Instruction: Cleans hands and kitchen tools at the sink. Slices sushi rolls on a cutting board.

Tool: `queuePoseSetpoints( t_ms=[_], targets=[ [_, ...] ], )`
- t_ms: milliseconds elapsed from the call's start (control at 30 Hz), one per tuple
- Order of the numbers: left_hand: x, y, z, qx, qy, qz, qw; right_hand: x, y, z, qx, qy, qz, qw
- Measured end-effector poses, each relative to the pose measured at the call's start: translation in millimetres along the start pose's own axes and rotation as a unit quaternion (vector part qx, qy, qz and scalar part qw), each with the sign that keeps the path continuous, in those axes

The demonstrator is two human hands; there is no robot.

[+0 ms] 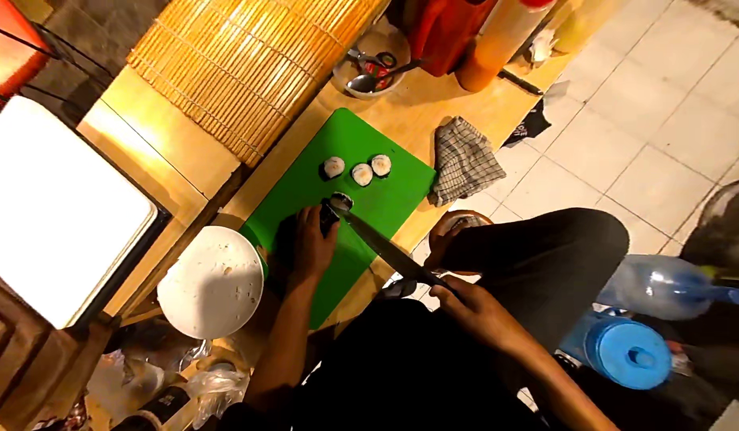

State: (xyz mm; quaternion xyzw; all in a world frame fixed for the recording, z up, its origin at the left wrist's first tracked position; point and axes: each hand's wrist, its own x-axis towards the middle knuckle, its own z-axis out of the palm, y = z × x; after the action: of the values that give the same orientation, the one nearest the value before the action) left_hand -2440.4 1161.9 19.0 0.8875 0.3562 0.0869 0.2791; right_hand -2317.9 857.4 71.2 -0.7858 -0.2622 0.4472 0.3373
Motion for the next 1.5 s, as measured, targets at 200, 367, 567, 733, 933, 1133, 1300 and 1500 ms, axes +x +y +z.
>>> queuePoseSetpoints(
  t_ms=[200, 367, 567, 733, 933, 1133, 1300, 1500],
  targets=[
    [3.4, 1.4, -6.4, -0.005, -0.015, -0.014, 1.0, -25.3, 27.1, -10.6, 0.21, -0.019, -0.002, 0.978],
    [4.6, 5.8, -11.1, 0.001, 0.0, -0.03, 1.0, -36.9, 41.4, -8.0, 0.191, 0.101, -0.054, 0.975],
    [8.1, 78.8, 14.1, -0.019, -0.008, 0.082, 0.996, -28.4, 44.5, 4.7, 0.221, 0.302, -0.11, 0.921],
    [35.0, 185.2, 75.4, -0.002, -0.124, 0.184, 0.975, -27.7, 41.4, 6.5, 0.275, 0.385, -0.066, 0.878],
    [70.8, 239.0, 134.0, 0.055, -0.135, 0.192, 0.97, -39.6, 49.3, 9.8, 0.263, 0.413, -0.058, 0.87],
    [83.1, 195.7, 99.6, -0.147, -0.091, 0.082, 0.982, -25.7, 60.6, 4.0, 0.061, 0.463, -0.048, 0.883],
    [83.7, 150.9, 97.8, -0.378, -0.033, -0.084, 0.921, 18.1, 43.5, -15.2, -0.06, 0.419, 0.001, 0.906],
    [79.4, 148.5, 103.2, -0.375, -0.022, -0.03, 0.926, 86.2, 21.8, -29.2, -0.087, 0.328, 0.019, 0.94]
  ],
)
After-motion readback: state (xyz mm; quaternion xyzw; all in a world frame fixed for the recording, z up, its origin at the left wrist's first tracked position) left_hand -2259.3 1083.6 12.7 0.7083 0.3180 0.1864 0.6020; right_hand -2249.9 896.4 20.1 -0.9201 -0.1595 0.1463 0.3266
